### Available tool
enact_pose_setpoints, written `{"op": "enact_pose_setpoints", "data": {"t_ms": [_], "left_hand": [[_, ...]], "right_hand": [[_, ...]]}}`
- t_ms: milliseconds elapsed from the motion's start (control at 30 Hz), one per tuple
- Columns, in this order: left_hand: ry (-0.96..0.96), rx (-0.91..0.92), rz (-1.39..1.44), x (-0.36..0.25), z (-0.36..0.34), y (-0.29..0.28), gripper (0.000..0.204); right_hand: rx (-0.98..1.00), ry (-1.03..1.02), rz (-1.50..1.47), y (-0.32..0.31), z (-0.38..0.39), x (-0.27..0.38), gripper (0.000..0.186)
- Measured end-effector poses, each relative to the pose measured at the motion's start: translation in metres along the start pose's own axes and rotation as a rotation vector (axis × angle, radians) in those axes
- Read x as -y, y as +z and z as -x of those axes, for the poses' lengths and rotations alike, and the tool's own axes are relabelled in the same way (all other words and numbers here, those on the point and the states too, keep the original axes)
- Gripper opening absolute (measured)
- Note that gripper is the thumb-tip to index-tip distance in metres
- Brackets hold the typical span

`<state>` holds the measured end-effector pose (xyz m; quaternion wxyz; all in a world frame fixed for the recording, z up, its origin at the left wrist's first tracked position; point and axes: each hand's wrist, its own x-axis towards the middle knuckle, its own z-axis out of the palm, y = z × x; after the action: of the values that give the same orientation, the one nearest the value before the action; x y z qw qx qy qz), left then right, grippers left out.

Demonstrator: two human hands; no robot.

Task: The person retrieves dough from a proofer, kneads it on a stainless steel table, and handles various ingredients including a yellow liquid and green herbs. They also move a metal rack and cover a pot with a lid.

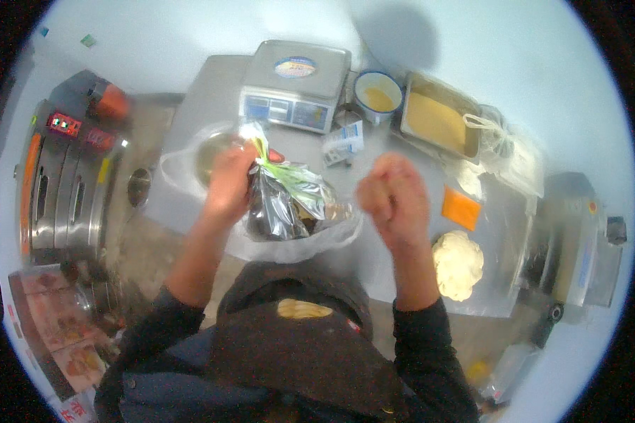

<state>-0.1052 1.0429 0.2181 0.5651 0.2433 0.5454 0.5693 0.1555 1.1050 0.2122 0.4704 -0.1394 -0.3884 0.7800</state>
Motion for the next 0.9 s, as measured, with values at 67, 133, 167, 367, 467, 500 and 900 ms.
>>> {"op": "enact_pose_setpoints", "data": {"t_ms": [67,133,167,367,467,500,900], "left_hand": [[0.02,0.04,-0.053,-0.015,0.009,0.001,0.041],[0.02,0.061,-0.088,-0.024,0.018,0.005,0.043],[0.031,0.049,-0.14,-0.03,0.024,0.007,0.043],[0.113,0.023,-0.127,-0.036,0.044,0.009,0.043],[0.11,0.005,-0.052,-0.038,0.05,0.014,0.04],[0.109,0.004,-0.055,-0.038,0.052,0.014,0.04],[0.219,-0.097,-0.039,-0.025,0.064,0.026,0.041]], "right_hand": [[-0.081,-0.121,0.137,0.0,-0.004,0.019,0.026],[-0.179,-0.196,0.311,0.006,-0.003,0.029,0.027],[-0.188,-0.201,0.414,0.011,0.0,0.027,0.029],[-0.116,-0.749,1.253,0.065,0.022,0.017,0.036],[-0.191,-0.602,1.225,0.067,0.034,0.001,0.043],[-0.242,-0.544,1.184,0.064,0.035,-0.01,0.044],[-0.179,-0.483,1.141,0.085,0.027,-0.028,0.011]]}}
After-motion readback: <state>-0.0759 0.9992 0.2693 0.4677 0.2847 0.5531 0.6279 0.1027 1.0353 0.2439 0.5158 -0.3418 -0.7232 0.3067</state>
